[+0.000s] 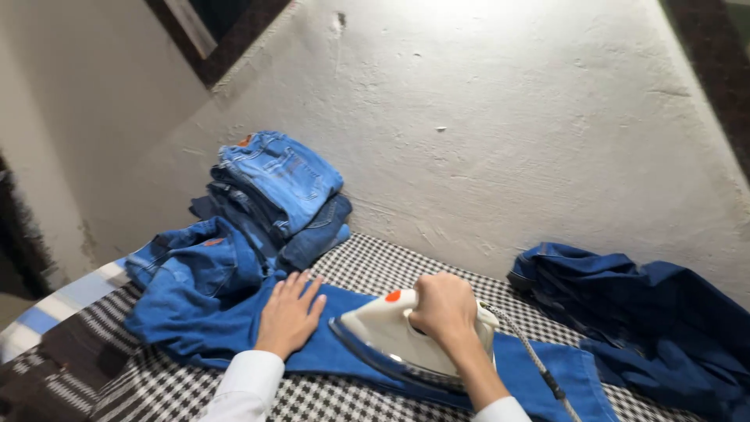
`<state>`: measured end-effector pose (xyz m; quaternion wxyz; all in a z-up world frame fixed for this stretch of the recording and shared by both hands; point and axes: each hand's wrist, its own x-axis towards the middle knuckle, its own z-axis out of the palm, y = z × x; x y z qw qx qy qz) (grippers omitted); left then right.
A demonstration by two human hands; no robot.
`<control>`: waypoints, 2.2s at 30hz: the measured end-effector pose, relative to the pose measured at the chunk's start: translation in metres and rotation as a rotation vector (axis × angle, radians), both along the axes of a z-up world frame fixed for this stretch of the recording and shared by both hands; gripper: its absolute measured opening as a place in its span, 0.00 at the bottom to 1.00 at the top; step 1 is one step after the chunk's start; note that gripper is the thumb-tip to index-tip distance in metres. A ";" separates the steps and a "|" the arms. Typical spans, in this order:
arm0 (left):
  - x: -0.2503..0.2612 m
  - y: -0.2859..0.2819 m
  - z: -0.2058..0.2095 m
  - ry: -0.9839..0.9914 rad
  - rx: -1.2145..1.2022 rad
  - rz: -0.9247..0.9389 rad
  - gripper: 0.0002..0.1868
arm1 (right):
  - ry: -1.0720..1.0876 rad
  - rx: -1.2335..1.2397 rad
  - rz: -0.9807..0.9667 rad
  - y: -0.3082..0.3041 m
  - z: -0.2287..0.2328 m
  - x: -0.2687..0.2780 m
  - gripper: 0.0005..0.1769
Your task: The recorder irons a pair of blue denim jeans on a bed and then folds them into a stack.
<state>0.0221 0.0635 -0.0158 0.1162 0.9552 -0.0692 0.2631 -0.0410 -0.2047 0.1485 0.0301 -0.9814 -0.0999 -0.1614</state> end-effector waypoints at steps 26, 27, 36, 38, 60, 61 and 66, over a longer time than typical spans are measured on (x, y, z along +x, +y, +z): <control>-0.075 0.062 0.026 -0.066 0.030 -0.014 0.29 | -0.180 -0.140 0.081 0.067 -0.025 0.067 0.10; -0.074 0.062 0.028 -0.080 0.033 -0.036 0.29 | -0.211 -0.172 0.035 0.070 -0.023 0.082 0.10; -0.099 0.052 0.057 -0.256 0.052 -0.146 0.31 | 0.119 -0.049 0.015 0.066 -0.008 0.102 0.14; -0.095 0.057 0.058 -0.293 0.057 -0.130 0.31 | 0.157 -0.072 0.089 0.061 -0.006 0.088 0.14; -0.081 0.058 0.033 -0.171 -0.007 0.092 0.31 | 0.004 -0.048 0.153 0.071 -0.010 0.083 0.13; -0.075 0.060 0.028 -0.175 -0.008 0.084 0.31 | 0.000 -0.048 0.144 0.068 -0.005 0.075 0.13; -0.058 0.064 0.011 -0.172 0.010 0.117 0.30 | 0.231 -0.155 0.392 0.060 0.008 0.021 0.10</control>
